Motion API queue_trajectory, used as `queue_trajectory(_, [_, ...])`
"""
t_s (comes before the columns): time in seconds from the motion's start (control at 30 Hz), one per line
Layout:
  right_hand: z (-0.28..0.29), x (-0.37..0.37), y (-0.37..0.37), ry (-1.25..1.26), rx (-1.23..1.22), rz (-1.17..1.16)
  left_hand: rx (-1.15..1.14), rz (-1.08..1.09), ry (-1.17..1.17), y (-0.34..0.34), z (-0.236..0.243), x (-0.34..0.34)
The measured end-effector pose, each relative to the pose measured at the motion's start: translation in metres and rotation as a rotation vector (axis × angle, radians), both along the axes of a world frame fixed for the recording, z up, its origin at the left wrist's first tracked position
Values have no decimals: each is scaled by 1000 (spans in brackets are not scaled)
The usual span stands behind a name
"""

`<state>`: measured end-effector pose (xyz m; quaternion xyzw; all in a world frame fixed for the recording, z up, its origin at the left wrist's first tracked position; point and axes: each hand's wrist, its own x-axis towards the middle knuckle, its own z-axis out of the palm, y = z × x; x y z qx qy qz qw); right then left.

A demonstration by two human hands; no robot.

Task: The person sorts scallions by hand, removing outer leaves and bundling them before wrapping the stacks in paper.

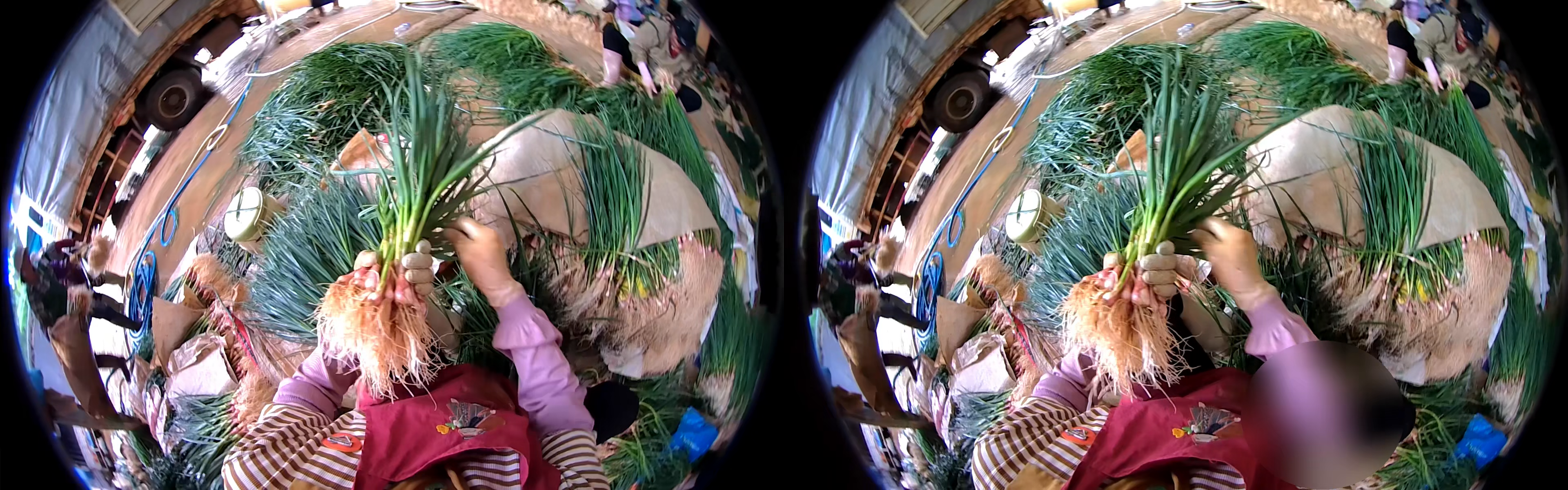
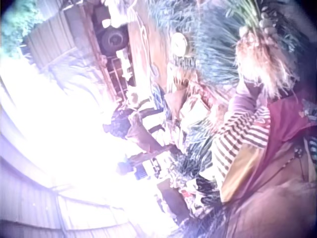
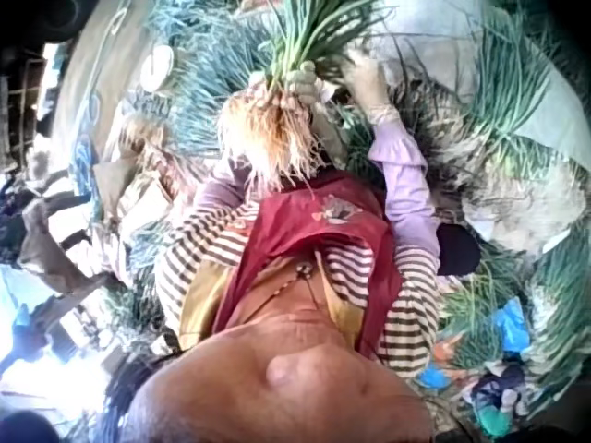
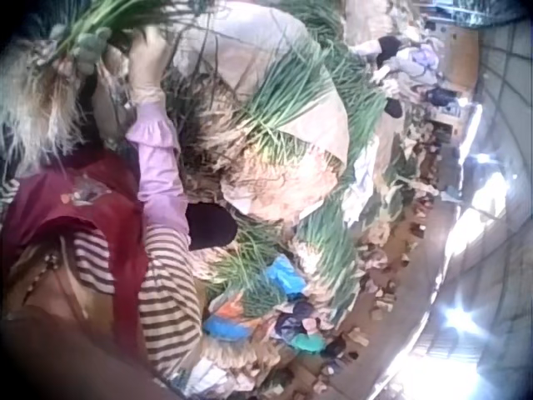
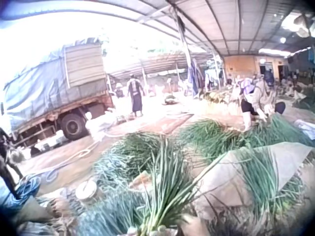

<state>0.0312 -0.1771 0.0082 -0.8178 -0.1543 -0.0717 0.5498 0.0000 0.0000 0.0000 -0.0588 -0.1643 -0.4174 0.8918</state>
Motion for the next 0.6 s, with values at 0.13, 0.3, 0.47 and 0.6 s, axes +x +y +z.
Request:
queue_trajectory(0.13, [-87,-15,-97,329,-643,-139,407,318,188,29,18,-8])
queue_trajectory(0.3, [-172,-93,-211,584,-822,-201,557,650,208,100,-4,64])
queue_trajectory(0.47, [-176,-118,-237,1048,-608,-205,757,812,58,199,30,68])
queue_trajectory(0.6, [-204,-116,-242,1035,-571,-137,971,839,-86,241,47,39])
